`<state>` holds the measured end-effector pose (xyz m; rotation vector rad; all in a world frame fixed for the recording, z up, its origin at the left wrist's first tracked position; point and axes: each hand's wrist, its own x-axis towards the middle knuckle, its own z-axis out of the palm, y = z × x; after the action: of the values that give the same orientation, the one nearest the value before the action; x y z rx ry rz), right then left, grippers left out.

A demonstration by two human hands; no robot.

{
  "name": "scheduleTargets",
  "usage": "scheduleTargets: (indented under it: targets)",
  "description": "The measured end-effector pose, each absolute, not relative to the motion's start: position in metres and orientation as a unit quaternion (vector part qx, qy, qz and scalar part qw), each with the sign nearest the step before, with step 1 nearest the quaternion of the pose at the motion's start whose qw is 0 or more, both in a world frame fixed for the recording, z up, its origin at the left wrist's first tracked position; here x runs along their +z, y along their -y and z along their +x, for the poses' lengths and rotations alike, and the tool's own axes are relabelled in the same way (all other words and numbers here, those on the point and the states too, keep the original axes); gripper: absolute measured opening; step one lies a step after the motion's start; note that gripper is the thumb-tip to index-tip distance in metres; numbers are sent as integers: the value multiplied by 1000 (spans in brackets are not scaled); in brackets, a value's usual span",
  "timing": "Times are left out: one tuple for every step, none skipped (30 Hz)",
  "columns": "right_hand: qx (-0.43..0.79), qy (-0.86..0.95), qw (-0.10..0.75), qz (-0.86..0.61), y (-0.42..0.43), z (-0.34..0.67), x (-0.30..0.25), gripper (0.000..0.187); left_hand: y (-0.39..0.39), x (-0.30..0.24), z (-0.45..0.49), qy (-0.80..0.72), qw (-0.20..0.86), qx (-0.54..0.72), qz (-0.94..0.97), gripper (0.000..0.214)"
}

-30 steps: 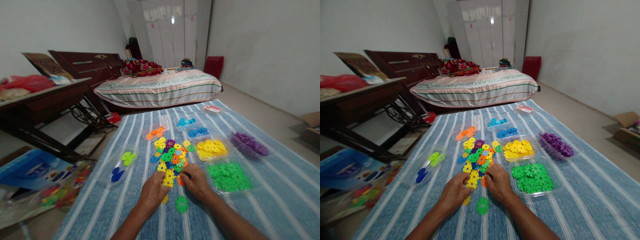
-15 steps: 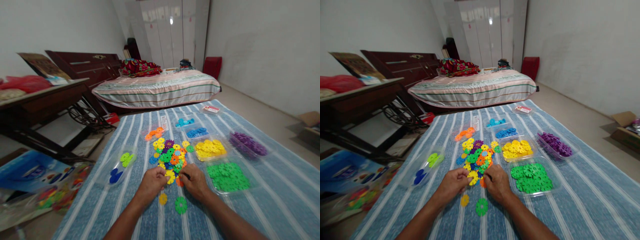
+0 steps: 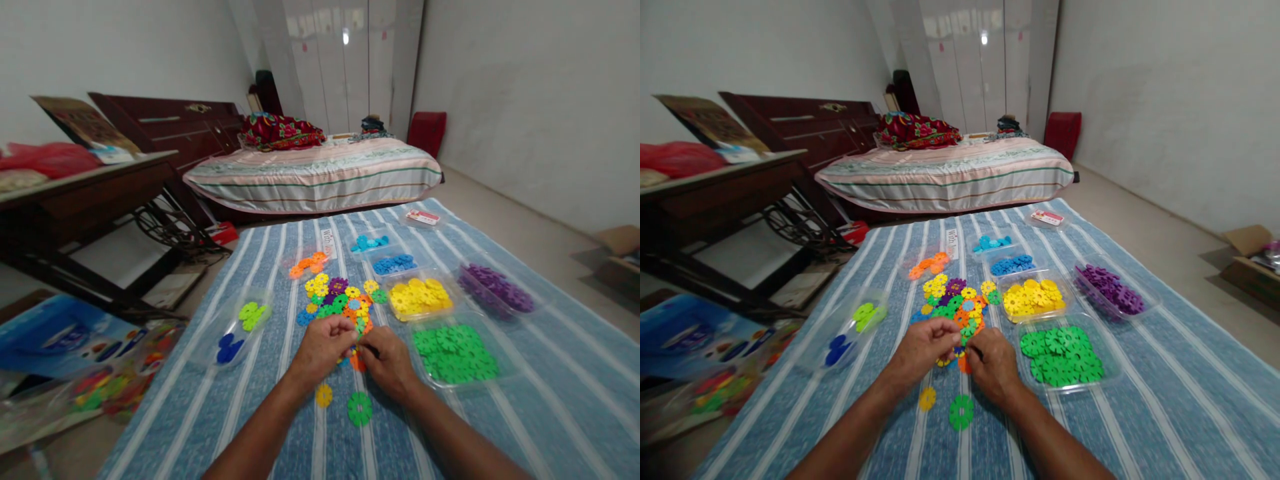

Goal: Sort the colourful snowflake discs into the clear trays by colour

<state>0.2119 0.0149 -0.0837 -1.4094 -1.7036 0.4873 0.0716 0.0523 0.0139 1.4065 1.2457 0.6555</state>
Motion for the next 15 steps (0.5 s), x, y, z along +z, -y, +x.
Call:
scheduleTargets:
  targets:
    - [194, 683, 423, -563, -15, 212, -84, 18, -50, 7, 59, -536, 528, 254, 608, 17]
    - [194, 684, 422, -563, -15, 212, -83, 18, -48, 1, 47, -543, 511, 230, 625, 17]
    - [194, 683, 420, -565, -15, 212, -83, 18, -44, -4, 35, -550, 497, 204, 639, 17]
    - [195, 683, 418, -566, -15, 212, -83, 17, -41, -7, 25, -552, 488, 175, 653, 16]
    - [196, 683, 417, -567, -14, 212, -83, 17, -36, -8, 17, -551, 485, 137, 666, 15]
    - [196, 682, 416, -568, -14, 213, -83, 17, -31, -9, 11, -546, 479, 97, 680, 13]
    - [196, 682, 416, -569, -14, 213, -83, 17, -26, -7, 6, -539, 467, 59, 698, 12]
    - [196, 682, 416, -569, -13, 213, -84, 17, -21, -6, 4, -532, 447, 26, 719, 11]
    - [197, 683, 415, -568, -13, 214, -84, 17, -16, -3, 3, -525, 419, 2, 741, 12]
    - [197, 684, 415, -567, -12, 214, -84, 18, -12, -2, 3, -519, 388, -14, 762, 12]
    - [198, 685, 415, -566, -12, 214, -84, 18, -9, -1, 4, -513, 357, -22, 780, 13]
    - [199, 686, 414, -565, -12, 215, -84, 18, -7, -1, 5, -509, 331, -24, 795, 13]
    - [200, 687, 413, -563, -12, 215, -85, 18, -5, -3, 6, -507, 310, -24, 804, 13]
    - [201, 687, 413, -563, -12, 215, -85, 18, -5, -5, 7, -507, 294, -24, 810, 13]
    - [201, 688, 413, -562, -12, 215, -85, 18, -4, -7, 8, -510, 281, -23, 813, 14]
